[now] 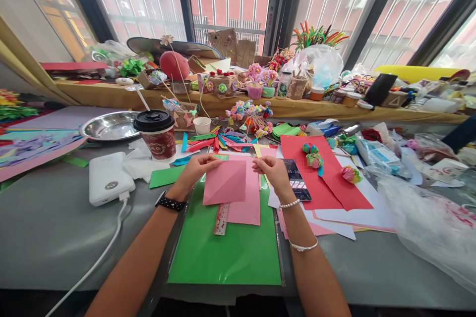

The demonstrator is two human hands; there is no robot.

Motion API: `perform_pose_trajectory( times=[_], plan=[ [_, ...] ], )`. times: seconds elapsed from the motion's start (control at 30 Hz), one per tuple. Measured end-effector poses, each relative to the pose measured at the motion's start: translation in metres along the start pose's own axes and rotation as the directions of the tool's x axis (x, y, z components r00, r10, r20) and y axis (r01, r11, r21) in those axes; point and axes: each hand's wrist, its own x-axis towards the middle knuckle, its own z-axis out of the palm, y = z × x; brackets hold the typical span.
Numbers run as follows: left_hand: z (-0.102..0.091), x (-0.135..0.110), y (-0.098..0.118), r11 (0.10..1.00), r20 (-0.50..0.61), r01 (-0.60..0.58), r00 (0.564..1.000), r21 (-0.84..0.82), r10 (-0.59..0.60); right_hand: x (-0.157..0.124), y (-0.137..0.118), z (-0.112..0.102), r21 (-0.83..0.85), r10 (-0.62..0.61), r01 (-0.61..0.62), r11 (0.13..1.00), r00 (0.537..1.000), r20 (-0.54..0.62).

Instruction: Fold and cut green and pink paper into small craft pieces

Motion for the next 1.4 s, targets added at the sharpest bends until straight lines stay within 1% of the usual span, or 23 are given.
perform_pose_trajectory(
  times=[0.07, 0.2, 0.27, 0.33, 0.47, 0.53, 0.6, 0.63, 0.67, 0.73, 0.8, 0.83, 0.9, 1.0, 1.13, 1.27, 1.3, 1.33, 1.4],
  plan=[
    [0.002, -0.001, 0.001, 1.000, 0.024, -0.011, 1.000, -0.005, 0.011, -0.001, -0.001, 0.002, -0.012, -0.026, 0.026, 1.000, 0.999, 0.025],
    [0.008, -0.003, 0.003, 1.000, 0.117, -0.010, 0.993, -0.028, 0.013, -0.003, 0.002, 0.013, -0.128, -0.103, 0.131, 0.983, 0.973, 0.209],
    [0.008, -0.003, 0.004, 0.999, 0.125, 0.004, 0.992, -0.032, 0.000, -0.004, 0.003, 0.016, -0.166, -0.121, 0.161, 0.973, 0.966, 0.229],
    [0.006, -0.003, 0.004, 0.997, 0.118, 0.036, 0.993, -0.061, -0.028, -0.004, 0.004, 0.014, -0.171, -0.119, 0.155, 0.973, 0.971, 0.206],
    [-0.004, 0.000, 0.002, 0.974, 0.099, 0.109, 0.991, -0.201, -0.090, -0.003, 0.003, 0.007, -0.148, -0.079, 0.101, 0.984, 0.986, 0.145],
    [-0.008, 0.001, 0.000, 0.963, 0.045, 0.101, 0.995, -0.250, -0.093, -0.003, 0.001, 0.005, -0.128, -0.066, 0.082, 0.988, 0.990, 0.125],
    [-0.009, 0.002, 0.000, 0.961, -0.035, 0.054, 0.997, -0.272, -0.066, -0.003, 0.000, 0.005, -0.106, -0.061, 0.075, 0.991, 0.989, 0.131],
    [-0.008, 0.002, 0.000, 0.965, -0.060, 0.024, 0.997, -0.260, -0.041, -0.004, -0.001, 0.005, -0.100, -0.060, 0.075, 0.992, 0.988, 0.145],
    [-0.006, 0.001, 0.001, 0.973, -0.058, -0.005, 0.998, -0.229, -0.009, -0.005, -0.002, 0.006, -0.100, -0.060, 0.077, 0.992, 0.984, 0.165],
    [-0.001, 0.000, 0.003, 0.991, 0.022, -0.042, 0.999, -0.126, 0.045, -0.006, -0.002, 0.009, -0.115, -0.067, 0.092, 0.989, 0.976, 0.206],
    [0.004, -0.002, 0.005, 0.998, 0.126, -0.058, 0.990, -0.014, 0.059, -0.006, -0.001, 0.010, -0.140, -0.073, 0.107, 0.984, 0.970, 0.233],
    [0.006, -0.002, 0.005, 0.998, 0.150, -0.064, 0.987, 0.030, 0.059, -0.006, 0.000, 0.010, -0.147, -0.069, 0.105, 0.984, 0.971, 0.231],
    [0.007, -0.002, 0.005, 0.993, 0.133, -0.077, 0.989, 0.090, 0.065, -0.004, 0.002, 0.009, -0.134, -0.048, 0.076, 0.988, 0.979, 0.200],
    [0.005, -0.001, 0.004, 0.987, 0.057, -0.096, 0.994, 0.126, 0.089, 0.000, 0.005, 0.006, -0.076, -0.008, 0.019, 0.997, 0.990, 0.138],
    [0.001, -0.001, 0.002, 0.990, 0.028, -0.086, 0.996, 0.113, 0.083, 0.003, 0.006, 0.001, -0.035, 0.012, -0.009, 0.999, 0.996, 0.091],
    [-0.005, -0.001, 0.001, 0.996, -0.026, -0.054, 0.998, 0.077, 0.056, 0.004, 0.005, -0.001, 0.053, 0.027, -0.025, 0.998, 0.998, -0.048],
    [-0.006, -0.001, 0.001, 0.996, -0.025, -0.051, 0.998, 0.067, 0.053, 0.004, 0.005, 0.000, 0.076, 0.030, -0.025, 0.997, 0.998, -0.061],
    [-0.006, -0.001, 0.001, 0.997, -0.017, -0.050, 0.999, 0.061, 0.051, 0.004, 0.006, 0.003, 0.090, 0.028, -0.023, 0.996, 0.998, -0.048],
    [-0.005, -0.001, 0.000, 0.997, 0.003, -0.050, 0.999, 0.060, 0.050, 0.002, 0.006, 0.009, 0.080, 0.010, -0.014, 0.997, 0.999, 0.045]
  ],
)
